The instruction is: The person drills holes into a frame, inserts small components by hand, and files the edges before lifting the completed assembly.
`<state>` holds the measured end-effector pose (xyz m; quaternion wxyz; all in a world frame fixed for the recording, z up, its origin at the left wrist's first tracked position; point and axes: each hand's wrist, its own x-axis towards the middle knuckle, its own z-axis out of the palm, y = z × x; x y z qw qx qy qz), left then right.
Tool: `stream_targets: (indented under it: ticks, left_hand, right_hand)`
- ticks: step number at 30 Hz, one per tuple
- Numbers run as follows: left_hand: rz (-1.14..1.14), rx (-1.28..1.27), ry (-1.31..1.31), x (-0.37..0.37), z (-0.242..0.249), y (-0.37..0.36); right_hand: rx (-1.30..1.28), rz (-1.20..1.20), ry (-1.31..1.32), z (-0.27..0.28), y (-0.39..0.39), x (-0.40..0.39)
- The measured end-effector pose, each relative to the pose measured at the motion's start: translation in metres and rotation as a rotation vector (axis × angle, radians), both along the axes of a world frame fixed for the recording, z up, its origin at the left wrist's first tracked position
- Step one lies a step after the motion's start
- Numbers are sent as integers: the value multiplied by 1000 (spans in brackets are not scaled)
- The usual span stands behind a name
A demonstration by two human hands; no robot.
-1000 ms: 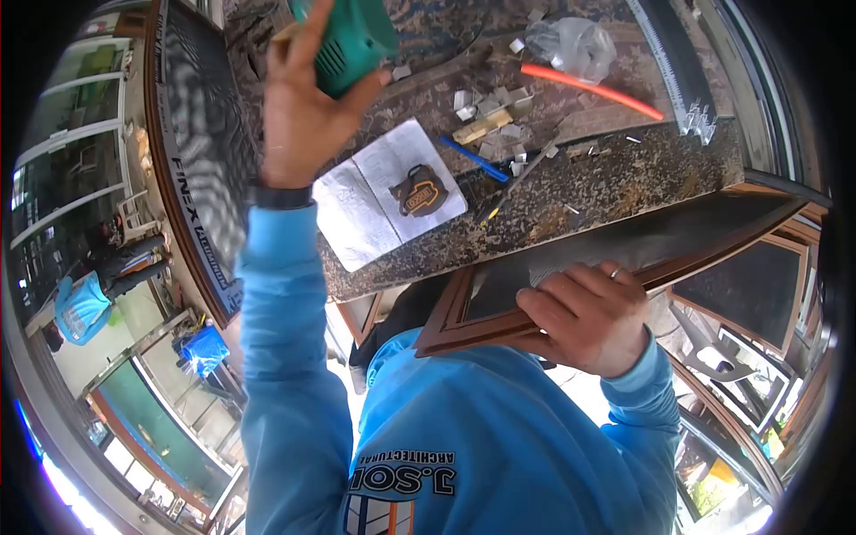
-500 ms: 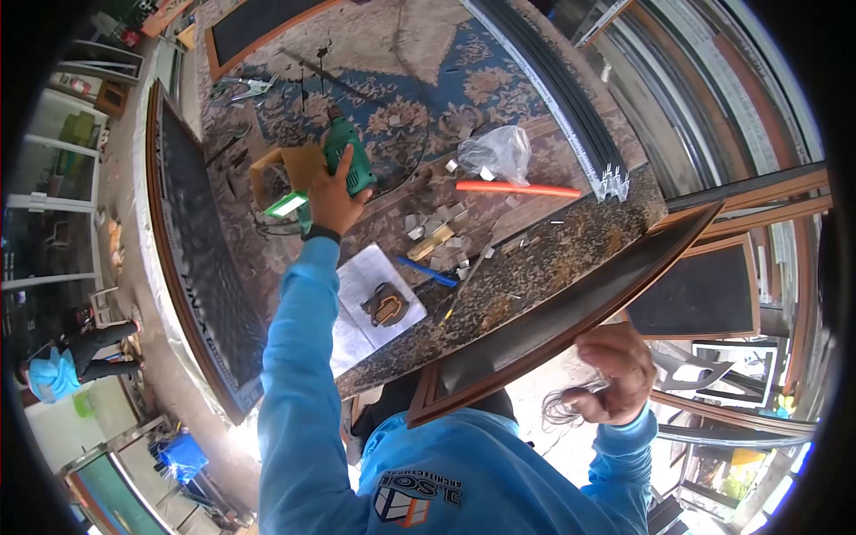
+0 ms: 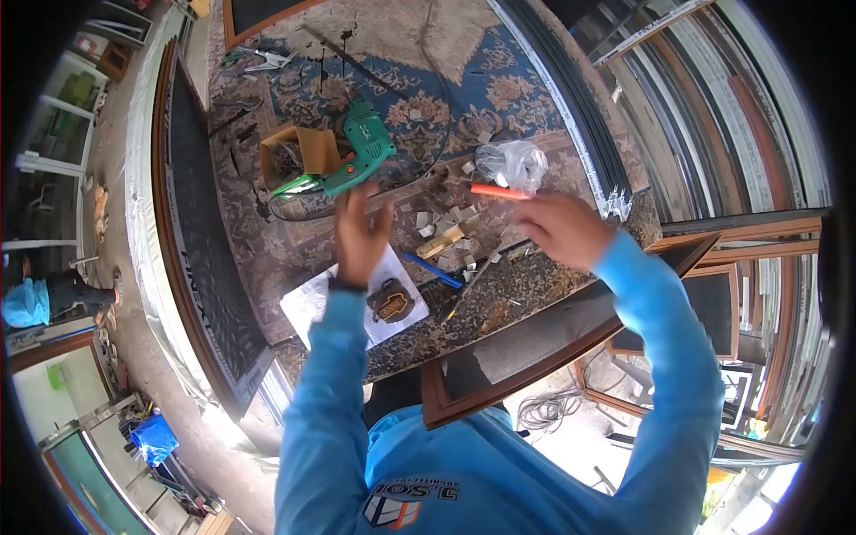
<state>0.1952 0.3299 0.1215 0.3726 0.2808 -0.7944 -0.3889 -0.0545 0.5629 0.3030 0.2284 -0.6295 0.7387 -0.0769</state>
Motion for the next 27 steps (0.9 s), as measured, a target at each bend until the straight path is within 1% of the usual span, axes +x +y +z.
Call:
stream_targets:
  ticks: [1,3,4,5,7,8,9,11,12,15,16,18,19,20,23,26,27]
  left_hand:
    - [-9,109,46,23,-1,25]
    - [-5,182,-140,73,5,68]
    - [-29,203,-143,95,13,83]
    - [-56,228,-148,114,19,96]
    - [-7,337,-175,152,18,118]
    - [2,344,-215,167,25,123]
    - [12,353,-254,179,33,128]
    - [43,419,-273,196,33,133]
    - [39,431,-276,203,31,135]
    - [25,442,-236,202,34,134]
    - [13,429,-210,194,40,128]
    - [-26,357,-134,170,57,111]
    - [-41,376,-90,154,63,103]
    - [-54,391,-46,137,69,94]
    - [-119,504,42,85,89,74]
    - [-226,472,140,44,119,67]
    - [-279,490,185,39,123,68]
  right_hand:
    - [166,17,13,-25,-31,-5]
    - [105,84,-20,-119,-72,-23]
    - [157,34,1,-137,-95,-18]
    - [214,-18,22,-152,-113,-11]
    - [113,-44,72,-181,-134,-3]
    - [64,-53,97,-194,-140,-1]
    - [95,-55,106,-206,-143,-2]
    - [150,-54,126,-223,-151,-6]
    - [133,-39,88,-227,-152,-10]
    - [144,-163,-56,-250,-152,-29]
    - [109,-191,-95,-240,-149,-26]
    - [126,-385,-629,-220,-139,-26]
    - [130,-474,-898,-207,-135,-25]
    - [175,-449,-987,-178,-132,-17]
    - [132,-356,-1177,-107,-110,17]
    - [21,-257,-1232,-49,-88,47]
    - [2,-274,-1239,-34,-80,54]
